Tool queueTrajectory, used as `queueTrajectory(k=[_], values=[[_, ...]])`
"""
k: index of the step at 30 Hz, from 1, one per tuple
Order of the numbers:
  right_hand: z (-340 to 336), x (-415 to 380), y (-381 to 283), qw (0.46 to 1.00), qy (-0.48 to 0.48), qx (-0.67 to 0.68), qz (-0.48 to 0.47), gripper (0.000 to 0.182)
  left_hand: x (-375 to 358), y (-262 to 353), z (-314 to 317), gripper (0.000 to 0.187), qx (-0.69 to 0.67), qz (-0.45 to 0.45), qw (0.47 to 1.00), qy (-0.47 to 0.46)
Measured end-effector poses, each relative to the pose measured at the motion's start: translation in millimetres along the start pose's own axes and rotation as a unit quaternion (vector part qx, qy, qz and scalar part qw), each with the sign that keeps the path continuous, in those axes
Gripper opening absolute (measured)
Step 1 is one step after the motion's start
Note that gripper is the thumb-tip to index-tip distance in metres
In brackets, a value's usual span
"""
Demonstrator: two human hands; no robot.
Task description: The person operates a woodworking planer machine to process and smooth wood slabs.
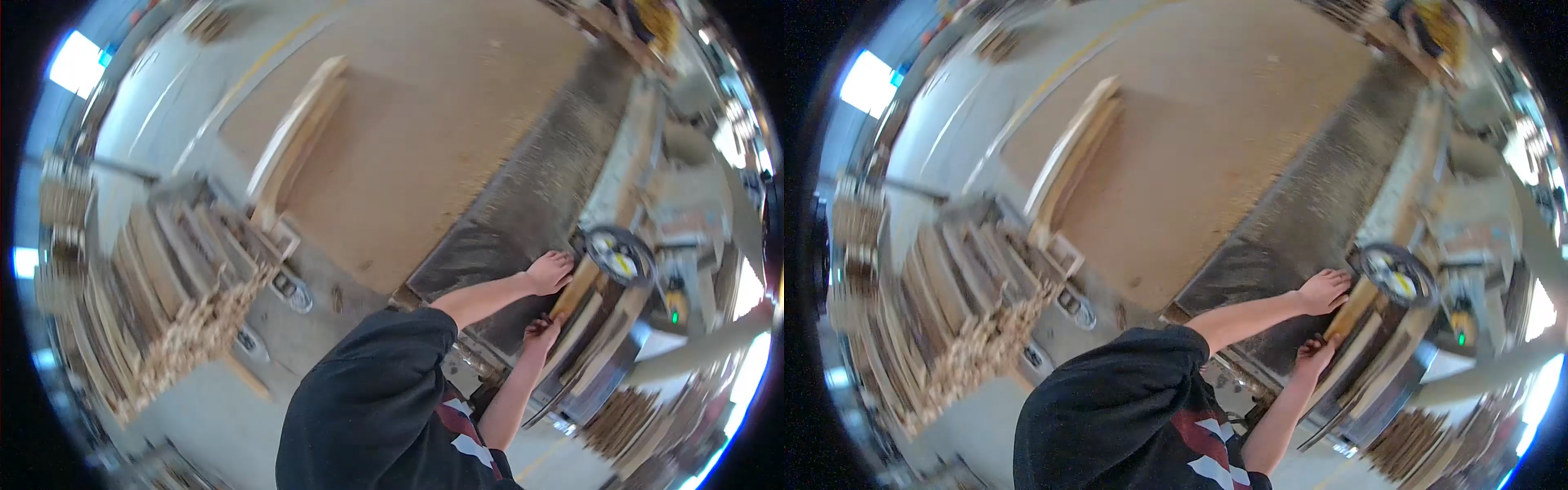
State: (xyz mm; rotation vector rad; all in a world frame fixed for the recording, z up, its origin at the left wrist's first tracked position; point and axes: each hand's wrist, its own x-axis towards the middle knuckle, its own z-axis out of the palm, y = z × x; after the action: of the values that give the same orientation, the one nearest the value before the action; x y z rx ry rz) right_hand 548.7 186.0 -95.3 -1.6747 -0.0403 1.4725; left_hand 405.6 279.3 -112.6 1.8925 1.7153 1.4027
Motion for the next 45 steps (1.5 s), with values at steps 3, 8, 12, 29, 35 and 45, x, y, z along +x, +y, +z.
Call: queueTrajectory(k=[3, 8, 12, 29, 35, 45], values=[[34, 16, -17, 1.0, 0.016, 0.01, -0.012, 0.057, -3, -65, -73, 0.024, -0.034, 0.184, 0.961, -0.203], [67, 58, -49, 1.0, -0.012, 0.004, -0.012, 0.055, -57, -128, -225, 0.028, 0.02, 0.159, 0.98, -0.115], [76, 134, -81, 0.996, -0.079, -0.032, -0.037, 0.05, -130, -176, -365, 0.025, 0.162, -0.139, 0.977, 0.025], [-36, -86, 114, 0.937, -0.21, -0.182, -0.211, 0.024, -226, -55, -450, 0.081, 0.206, -0.422, 0.883, 0.012], [-110, -158, 173, 0.923, -0.272, -0.26, -0.079, 0.054, -262, 28, -307, 0.06, -0.415, -0.439, 0.793, 0.074], [-170, -185, 214, 0.965, -0.208, -0.143, 0.077, 0.052, -308, 70, -200, 0.082, -0.212, -0.212, 0.886, -0.355]])
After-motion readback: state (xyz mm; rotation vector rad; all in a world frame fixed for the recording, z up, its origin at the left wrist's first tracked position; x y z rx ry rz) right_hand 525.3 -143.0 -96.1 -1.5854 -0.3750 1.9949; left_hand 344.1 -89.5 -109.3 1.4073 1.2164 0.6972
